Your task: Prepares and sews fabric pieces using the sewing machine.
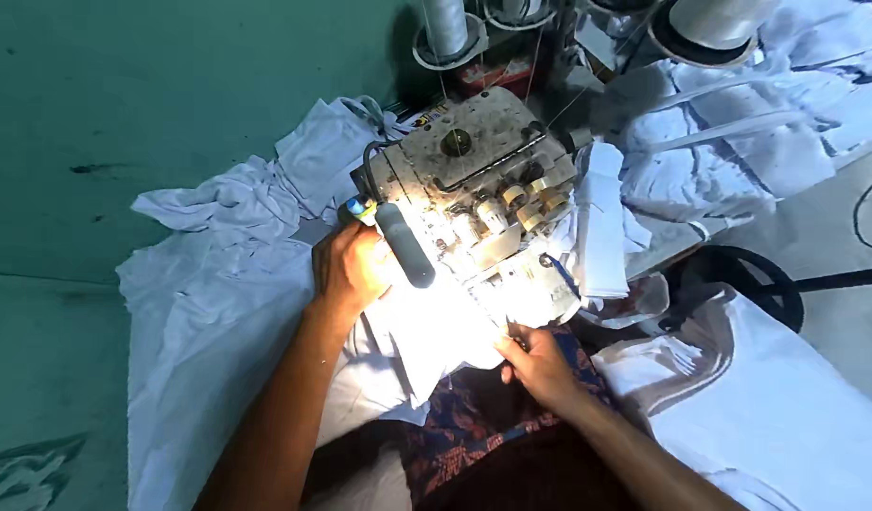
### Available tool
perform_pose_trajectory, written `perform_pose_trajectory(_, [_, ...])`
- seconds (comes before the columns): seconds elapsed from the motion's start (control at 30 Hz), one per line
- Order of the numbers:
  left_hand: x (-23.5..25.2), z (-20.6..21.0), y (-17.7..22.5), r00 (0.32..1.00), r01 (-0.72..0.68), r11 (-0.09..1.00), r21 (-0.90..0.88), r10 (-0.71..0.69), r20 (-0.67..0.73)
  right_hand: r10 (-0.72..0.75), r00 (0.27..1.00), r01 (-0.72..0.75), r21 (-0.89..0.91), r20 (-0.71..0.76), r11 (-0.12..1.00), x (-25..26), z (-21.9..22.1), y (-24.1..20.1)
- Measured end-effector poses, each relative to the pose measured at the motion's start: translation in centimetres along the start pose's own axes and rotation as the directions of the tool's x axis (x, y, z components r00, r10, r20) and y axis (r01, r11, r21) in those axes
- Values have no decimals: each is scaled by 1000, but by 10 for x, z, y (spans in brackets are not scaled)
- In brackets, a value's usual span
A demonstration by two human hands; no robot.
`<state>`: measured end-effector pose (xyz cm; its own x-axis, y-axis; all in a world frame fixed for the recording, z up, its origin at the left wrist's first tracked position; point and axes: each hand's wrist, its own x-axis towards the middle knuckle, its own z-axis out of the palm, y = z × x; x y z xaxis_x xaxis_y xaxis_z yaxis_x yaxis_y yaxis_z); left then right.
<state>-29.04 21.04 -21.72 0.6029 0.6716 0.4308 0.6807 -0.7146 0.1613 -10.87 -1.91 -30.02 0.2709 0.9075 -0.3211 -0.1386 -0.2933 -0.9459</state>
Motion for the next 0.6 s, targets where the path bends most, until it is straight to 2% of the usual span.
perform_pose_trajectory(0.03, [-6, 2, -6, 1000, -17, 1000, -23, 17, -17, -39, 999, 40, -122, 8, 992, 3, -5, 2])
perform_pose_trajectory(0.1, [-20, 4, -13, 1000, -6, 993, -115, 4, -18, -229, 973, 205, -339, -33, 918, 1, -24, 7])
perform_pose_trajectory(0.17, [-41, 5, -12, 998, 36, 987, -155, -44, -55, -456, 883, 342, -512, -110, 788, -3, -53, 7])
perform_pose_trajectory(0.2, [-51, 5, -9, 994, 61, 985, -159, -74, -77, -539, 830, 365, -589, -146, 721, -5, -69, 4])
perform_pose_trajectory(0.27, [-71, 6, -2, 985, 147, 971, -190, -161, -59, -625, 758, 316, -734, -186, 602, -10, -102, -3])
perform_pose_trajectory(0.37, [-83, 13, 1, 938, 340, 879, -335, -341, 56, -653, 744, 210, -878, -142, 430, -5, -140, -15])
perform_pose_trajectory(0.4, [-82, 15, -2, 915, 397, 841, -366, -396, 82, -626, 772, 198, -896, -107, 397, -2, -148, -18])
perform_pose_trajectory(0.47, [-78, 16, -9, 898, 424, 826, -371, -437, 55, -540, 841, 198, -906, -39, 374, 3, -157, -21])
perform_pose_trajectory(0.53, [-77, 9, -8, 924, 338, 890, -306, -376, -72, -505, 863, 226, -900, 7, 373, 8, -162, -22])
perform_pose_trajectory(0.6, [-77, 4, 5, 956, 173, 964, -204, -214, -200, -521, 853, 253, -898, 30, 361, 9, -165, -22])
